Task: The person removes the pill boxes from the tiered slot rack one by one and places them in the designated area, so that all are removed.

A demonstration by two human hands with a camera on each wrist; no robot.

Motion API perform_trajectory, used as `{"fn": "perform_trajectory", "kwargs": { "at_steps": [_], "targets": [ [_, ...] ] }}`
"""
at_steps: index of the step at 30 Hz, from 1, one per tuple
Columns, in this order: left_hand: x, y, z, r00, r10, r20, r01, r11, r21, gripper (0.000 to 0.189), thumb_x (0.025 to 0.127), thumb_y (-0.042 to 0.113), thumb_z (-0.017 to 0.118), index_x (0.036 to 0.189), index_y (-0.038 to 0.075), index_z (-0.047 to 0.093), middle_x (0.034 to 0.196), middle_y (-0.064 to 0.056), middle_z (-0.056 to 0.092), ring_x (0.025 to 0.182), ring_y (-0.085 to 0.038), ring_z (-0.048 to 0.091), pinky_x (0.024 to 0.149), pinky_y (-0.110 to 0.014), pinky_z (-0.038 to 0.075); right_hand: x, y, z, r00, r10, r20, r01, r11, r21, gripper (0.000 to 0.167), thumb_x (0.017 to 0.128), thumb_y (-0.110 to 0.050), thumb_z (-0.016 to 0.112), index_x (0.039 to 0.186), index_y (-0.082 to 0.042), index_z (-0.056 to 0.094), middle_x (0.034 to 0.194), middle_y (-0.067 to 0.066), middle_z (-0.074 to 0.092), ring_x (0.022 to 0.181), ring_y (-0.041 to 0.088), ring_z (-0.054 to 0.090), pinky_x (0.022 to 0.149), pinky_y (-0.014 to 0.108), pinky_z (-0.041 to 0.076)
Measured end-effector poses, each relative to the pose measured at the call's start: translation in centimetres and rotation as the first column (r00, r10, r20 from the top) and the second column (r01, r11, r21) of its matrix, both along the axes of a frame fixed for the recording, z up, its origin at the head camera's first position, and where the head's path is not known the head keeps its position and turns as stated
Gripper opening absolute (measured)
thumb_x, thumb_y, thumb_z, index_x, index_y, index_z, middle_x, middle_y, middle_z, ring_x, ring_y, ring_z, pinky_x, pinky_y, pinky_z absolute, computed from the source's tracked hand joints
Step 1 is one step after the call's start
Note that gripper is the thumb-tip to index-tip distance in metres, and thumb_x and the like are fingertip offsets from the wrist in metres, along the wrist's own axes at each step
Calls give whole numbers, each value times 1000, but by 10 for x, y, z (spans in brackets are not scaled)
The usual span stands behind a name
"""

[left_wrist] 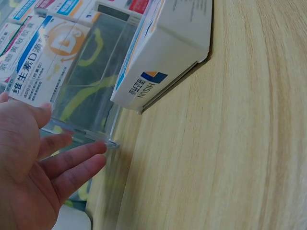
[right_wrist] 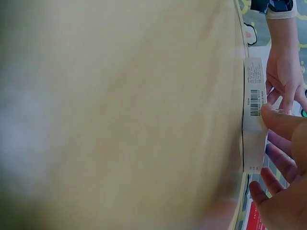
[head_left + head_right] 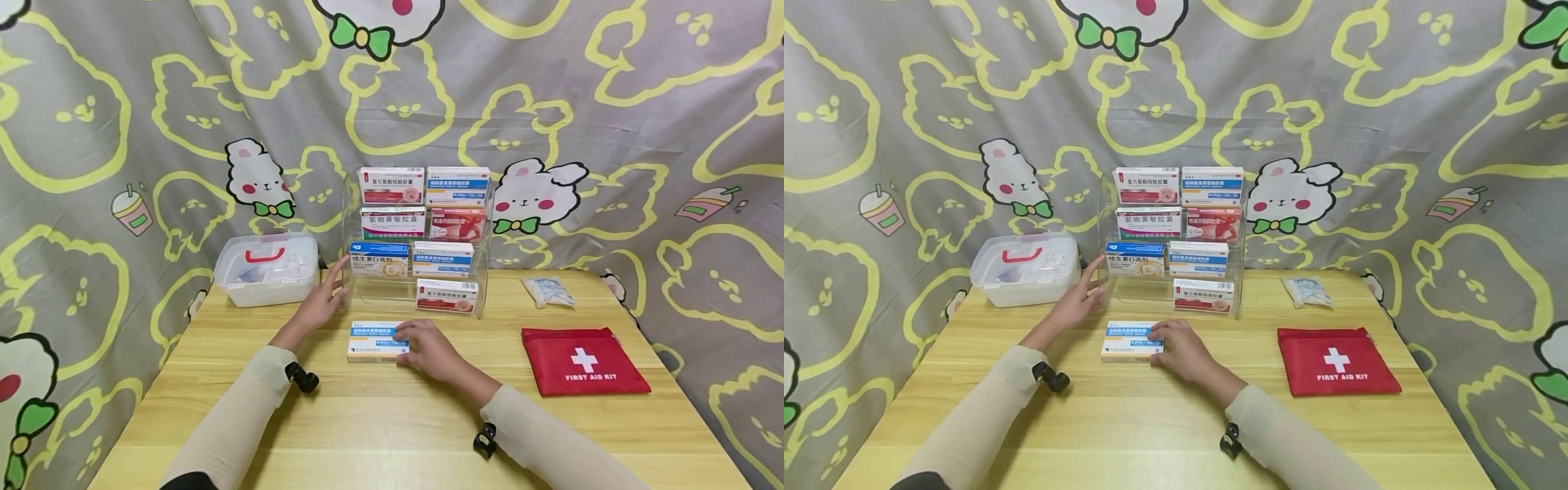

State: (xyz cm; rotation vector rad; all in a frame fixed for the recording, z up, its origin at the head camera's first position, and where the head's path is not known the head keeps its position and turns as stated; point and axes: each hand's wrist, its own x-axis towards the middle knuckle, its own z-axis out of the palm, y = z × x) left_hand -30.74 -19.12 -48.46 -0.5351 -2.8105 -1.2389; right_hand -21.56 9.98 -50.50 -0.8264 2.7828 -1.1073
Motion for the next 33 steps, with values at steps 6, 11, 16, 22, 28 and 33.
{"fn": "perform_trajectory", "kwargs": {
  "at_steps": [6, 11, 16, 22, 28, 33],
  "targets": [
    [0, -1, 0, 1000, -1, 1, 1, 1000, -3, 78, 110, 17, 51, 161, 53, 5, 152, -29, 48, 135, -41, 56, 74, -42, 61, -8, -2, -1, 1000, -17, 14, 17, 1000, -2, 37, 87, -21, 84, 123, -15, 75, 137, -1, 65, 129, 26, 51, 110, 47, 43],
    [0, -1, -1, 1000, 2, 10, -2, 1000, -5, 78, 110, 18, 51, 161, 54, 4, 153, -29, 47, 135, -42, 55, 73, -40, 61, -15, -3, -2, 1000, -21, 13, 21, 1000, 11, 39, 87, -23, 84, 123, -15, 75, 138, -1, 64, 133, 28, 51, 114, 50, 40],
    [-1, 0, -1, 1000, 6, 7, -6, 1000, -7, 79, 110, 16, 52, 161, 53, 5, 153, -29, 47, 136, -42, 55, 72, -39, 60, -21, -4, 0, 1000, -29, 0, 29, 999, 15, 40, 87, -22, 84, 124, -13, 74, 137, 3, 65, 134, 31, 52, 115, 52, 38],
    [-2, 0, -2, 1000, 1, 1, -1, 1000, -7, 81, 109, 14, 53, 162, 52, 5, 153, -30, 47, 136, -42, 54, 70, -39, 60, -24, -5, 3, 998, -57, 15, 57, 998, 12, 39, 87, -20, 84, 124, -12, 75, 136, 3, 65, 134, 31, 52, 116, 51, 38],
    [-1, 0, -1, 1000, -9, 3, 9, 1000, -8, 80, 109, 14, 53, 162, 51, 4, 154, -28, 46, 137, -42, 53, 70, -37, 59, -27, -5, 4, 997, -78, 29, 78, 997, 13, 39, 86, -20, 84, 123, -12, 75, 137, 2, 65, 135, 31, 50, 118, 51, 36],
    [-2, -1, -1, 1000, -10, 1, 10, 1000, -9, 80, 109, 14, 53, 163, 49, 5, 155, -28, 45, 137, -42, 53, 72, -39, 60, -27, -6, 4, 996, -83, 30, 83, 996, 18, 38, 87, -21, 84, 123, -13, 76, 136, 1, 65, 135, 29, 50, 116, 49, 38]
  ]
}}
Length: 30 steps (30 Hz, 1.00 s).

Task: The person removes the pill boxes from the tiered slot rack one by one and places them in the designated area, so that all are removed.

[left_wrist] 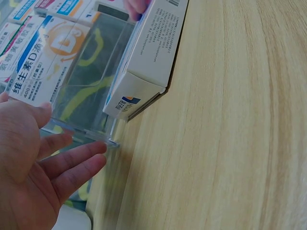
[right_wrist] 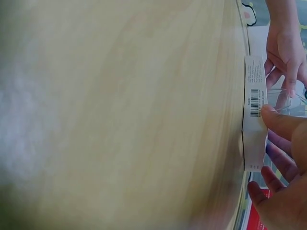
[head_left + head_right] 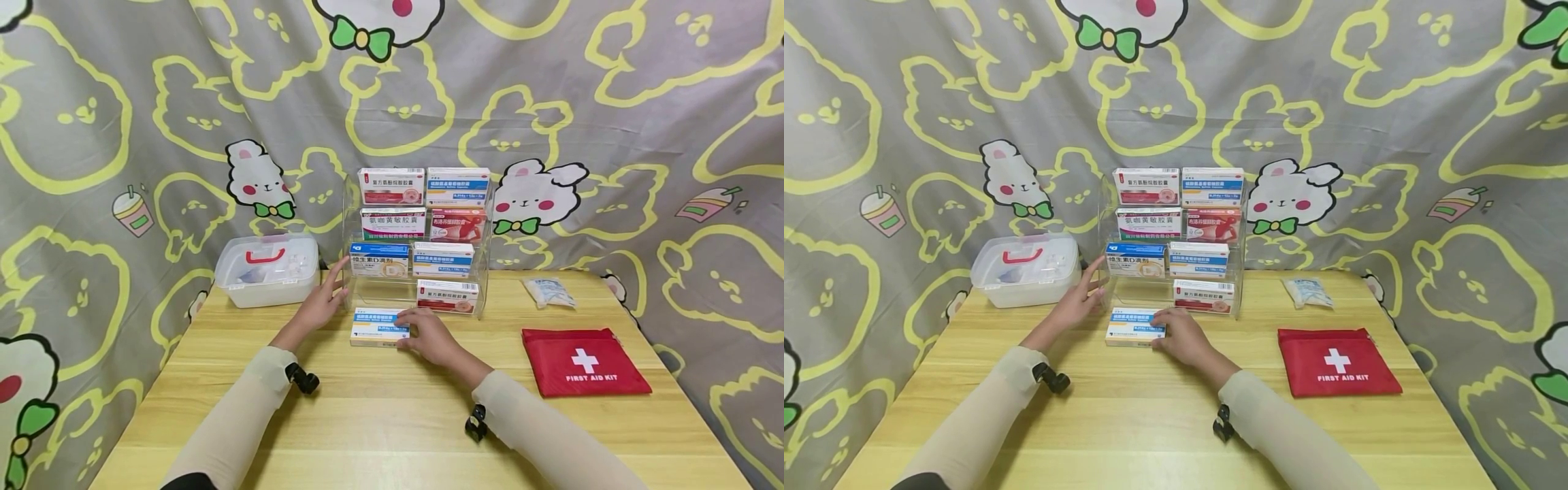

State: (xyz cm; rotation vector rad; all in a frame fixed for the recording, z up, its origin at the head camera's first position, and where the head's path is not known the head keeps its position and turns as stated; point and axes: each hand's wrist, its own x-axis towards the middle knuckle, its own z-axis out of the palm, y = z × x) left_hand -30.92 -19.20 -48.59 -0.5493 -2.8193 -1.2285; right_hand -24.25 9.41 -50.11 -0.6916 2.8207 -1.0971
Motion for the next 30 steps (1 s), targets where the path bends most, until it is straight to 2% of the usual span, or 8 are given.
{"fn": "perform_trajectory", "kwargs": {
  "at_steps": [15, 22, 27, 30],
  "targets": [
    [0, -1, 1, 1000, -2, -5, 2, 1000, -12, 79, 109, 14, 53, 164, 46, 6, 156, -27, 44, 137, -41, 54, 72, -39, 60, 0, 6, 5, 1000, 4, -12, -4, 1000, -9, 43, 87, -27, 84, 127, -13, 74, 142, 3, 62, 136, 30, 51, 116, 52, 38],
    [1, -1, 2, 1000, 1, 0, -1, 1000, -5, 79, 109, 14, 53, 163, 48, 6, 157, -26, 43, 137, -41, 53, 73, -40, 60, 1, 11, 15, 1000, -17, -8, 17, 999, -44, 44, 89, -22, 83, 130, -12, 71, 140, 2, 63, 137, 29, 51, 117, 51, 37],
    [2, 0, 3, 1000, 3, 7, -3, 1000, 9, 79, 109, 14, 53, 162, 50, 6, 155, -28, 45, 137, -42, 53, 73, -41, 60, 0, 18, 23, 999, -25, -27, 23, 997, -80, 44, 89, -18, 83, 131, -11, 70, 142, 8, 63, 139, 31, 51, 117, 52, 38],
    [3, 1, 3, 1000, 4, 10, -4, 1000, 10, 79, 109, 14, 53, 162, 50, 6, 155, -28, 45, 137, -41, 53, 73, -40, 60, -1, 23, 29, 999, -30, -38, 26, 995, -97, 44, 90, -18, 82, 132, -12, 70, 142, 10, 62, 136, 33, 55, 113, 53, 42]
  ]
}}
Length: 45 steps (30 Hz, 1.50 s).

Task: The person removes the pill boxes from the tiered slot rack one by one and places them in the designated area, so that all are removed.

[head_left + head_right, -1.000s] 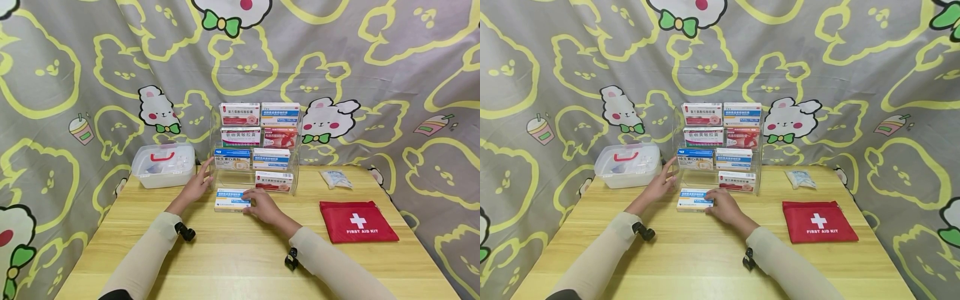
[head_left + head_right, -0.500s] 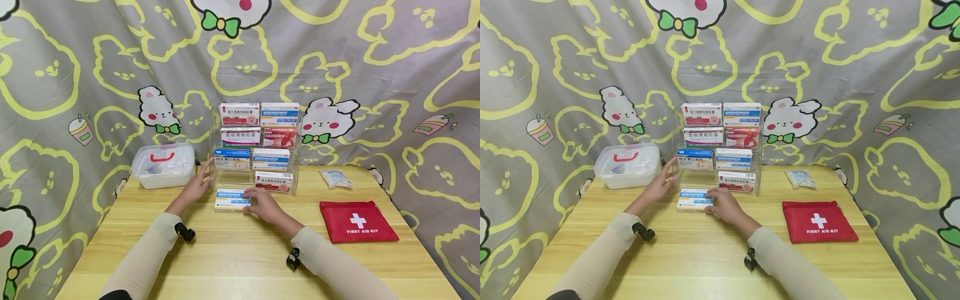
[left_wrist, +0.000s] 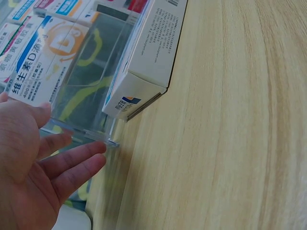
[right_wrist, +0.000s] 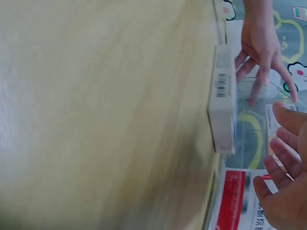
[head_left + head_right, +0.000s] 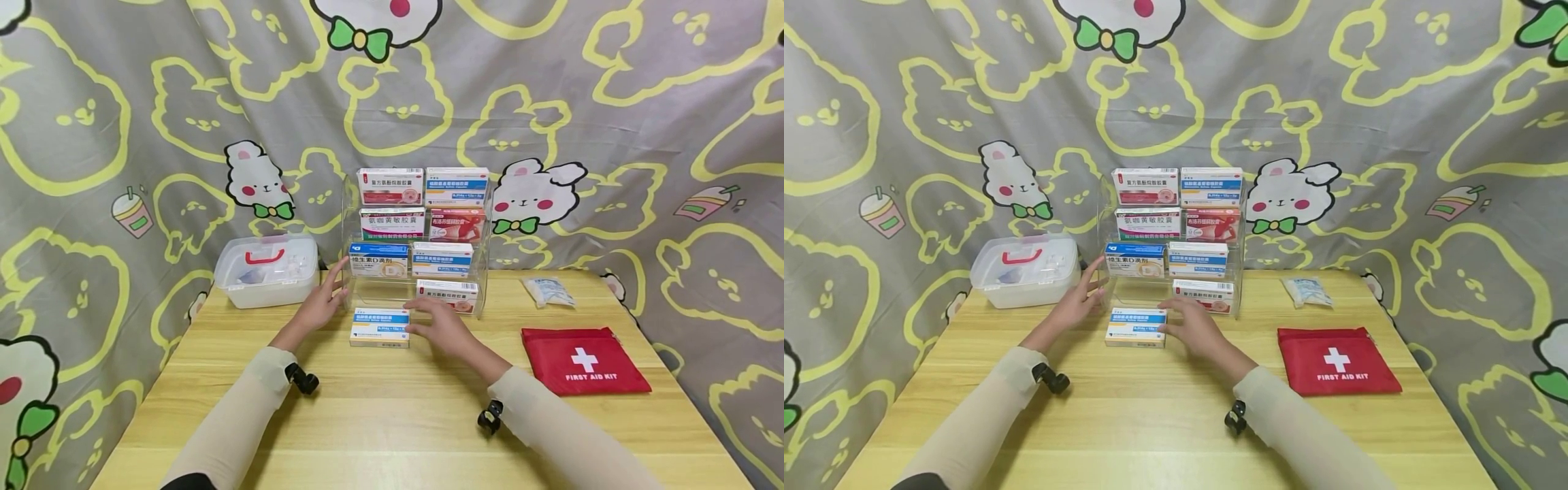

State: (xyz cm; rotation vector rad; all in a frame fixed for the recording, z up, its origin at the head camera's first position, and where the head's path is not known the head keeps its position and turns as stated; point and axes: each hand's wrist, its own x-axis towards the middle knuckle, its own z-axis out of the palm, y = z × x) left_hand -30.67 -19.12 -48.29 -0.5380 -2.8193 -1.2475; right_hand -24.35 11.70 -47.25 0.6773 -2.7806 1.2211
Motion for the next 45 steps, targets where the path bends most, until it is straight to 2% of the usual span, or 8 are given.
{"fn": "perform_trajectory", "kwargs": {
  "at_steps": [5, 11, 19, 23, 33, 40, 45],
  "targets": [
    [0, 0, 0, 1000, -1, -6, 1, 1000, 0, 80, 109, 14, 53, 163, 49, 6, 155, -28, 45, 138, -41, 53, 71, -39, 59, -3, 10, 11, 999, -7, -48, 6, 1000, -14, 46, 89, -18, 83, 133, -14, 70, 137, 7, 66, 128, 31, 61, 108, 52, 48],
    [0, -1, 0, 1000, -2, 2, 2, 1000, 6, 81, 109, 13, 53, 163, 50, 6, 155, -29, 44, 137, -42, 53, 73, -40, 60, -7, 24, 20, 997, -33, -76, 33, 999, -10, 44, 90, -19, 82, 132, -12, 70, 137, 7, 66, 131, 30, 59, 110, 49, 46],
    [1, -1, 0, 1000, -4, -10, 4, 1000, 2, 81, 109, 12, 53, 163, 48, 6, 155, -29, 44, 136, -42, 54, 72, -40, 60, -15, 39, 28, 994, -78, -75, 76, 997, -33, 43, 91, -15, 81, 132, -10, 69, 144, 12, 62, 138, 36, 52, 113, 55, 41],
    [1, -1, -1, 1000, -4, -7, 4, 1000, 6, 81, 109, 12, 54, 162, 50, 6, 155, -30, 43, 136, -43, 53, 72, -40, 60, -18, 47, 30, 992, -105, -65, 102, 994, -41, 43, 91, -15, 81, 132, -10, 69, 142, 13, 63, 137, 36, 53, 113, 56, 42],
    [2, 0, 0, 1000, 4, 6, -4, 1000, 4, 82, 109, 13, 53, 162, 52, 5, 155, -29, 44, 136, -43, 53, 74, -41, 60, -25, 60, 29, 983, -179, -44, 180, 984, 21, 46, 92, -17, 81, 135, -11, 68, 140, 15, 63, 133, 37, 55, 108, 57, 46],
    [1, 1, 1, 1000, 13, 14, -13, 1000, -10, 82, 109, 15, 53, 161, 54, 3, 156, -27, 44, 137, -43, 53, 76, -43, 61, -28, 62, 27, 981, -184, -64, 185, 983, 17, 43, 91, -16, 81, 132, -11, 70, 135, 16, 65, 125, 38, 60, 103, 57, 49],
    [0, 1, 0, 1000, 12, 11, -12, 1000, -11, 81, 109, 15, 53, 161, 54, 3, 156, -28, 44, 137, -43, 53, 75, -43, 61, -29, 62, 25, 980, -182, -82, 185, 982, 28, 40, 93, -16, 79, 132, -10, 71, 134, 17, 65, 125, 38, 58, 103, 57, 48]
  ]
}}
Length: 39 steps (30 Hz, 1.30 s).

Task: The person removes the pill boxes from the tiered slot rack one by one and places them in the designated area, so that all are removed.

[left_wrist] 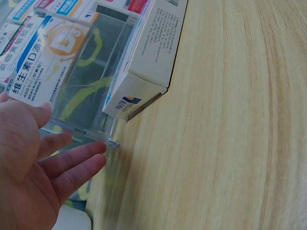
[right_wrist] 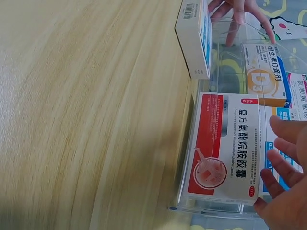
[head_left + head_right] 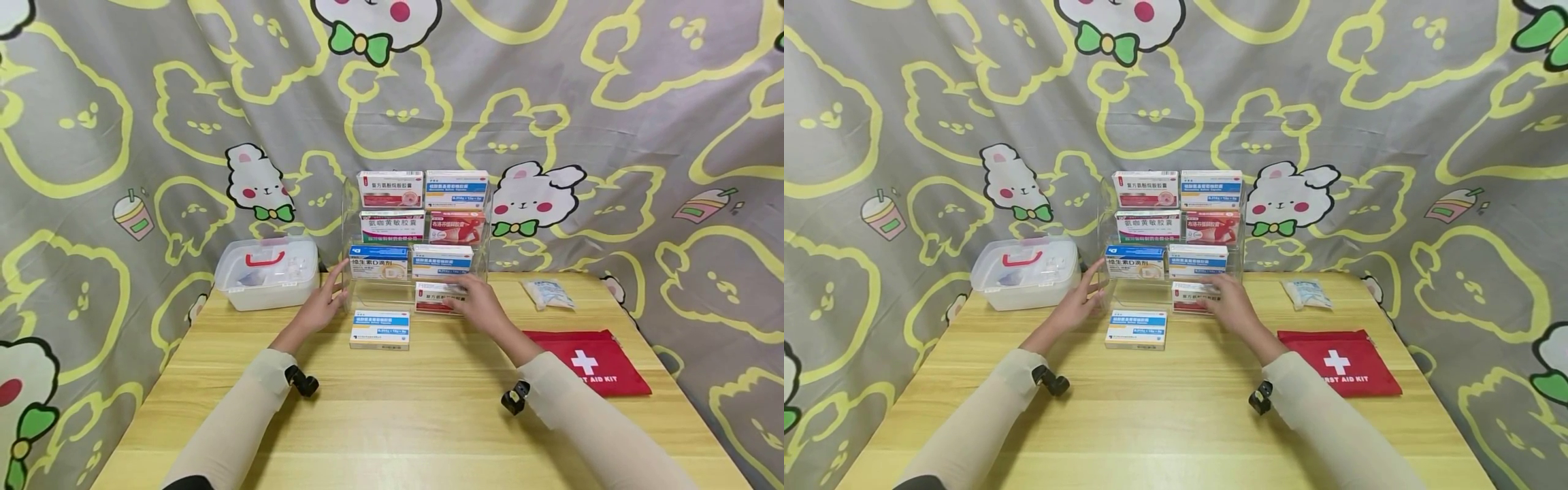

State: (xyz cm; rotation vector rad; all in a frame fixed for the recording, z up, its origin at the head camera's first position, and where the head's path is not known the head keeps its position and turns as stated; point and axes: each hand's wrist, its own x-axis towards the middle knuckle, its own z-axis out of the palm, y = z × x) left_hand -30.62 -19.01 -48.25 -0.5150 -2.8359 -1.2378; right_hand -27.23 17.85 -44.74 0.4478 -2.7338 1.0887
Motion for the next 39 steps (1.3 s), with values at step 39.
{"fn": "perform_trajectory", "kwargs": {
  "at_steps": [39],
  "targets": [
    [1, 0, 1, 1000, -17, 21, 16, 1000, 24, 79, 110, 14, 51, 161, 53, 5, 154, -30, 44, 136, -44, 53, 77, -42, 62, -9, -13, -12, 995, -76, 61, 82, 991, -109, 30, 95, -8, 74, 124, 2, 72, 130, 25, 64, 69, 33, 76, 98, 51, 53]
  ]
}}
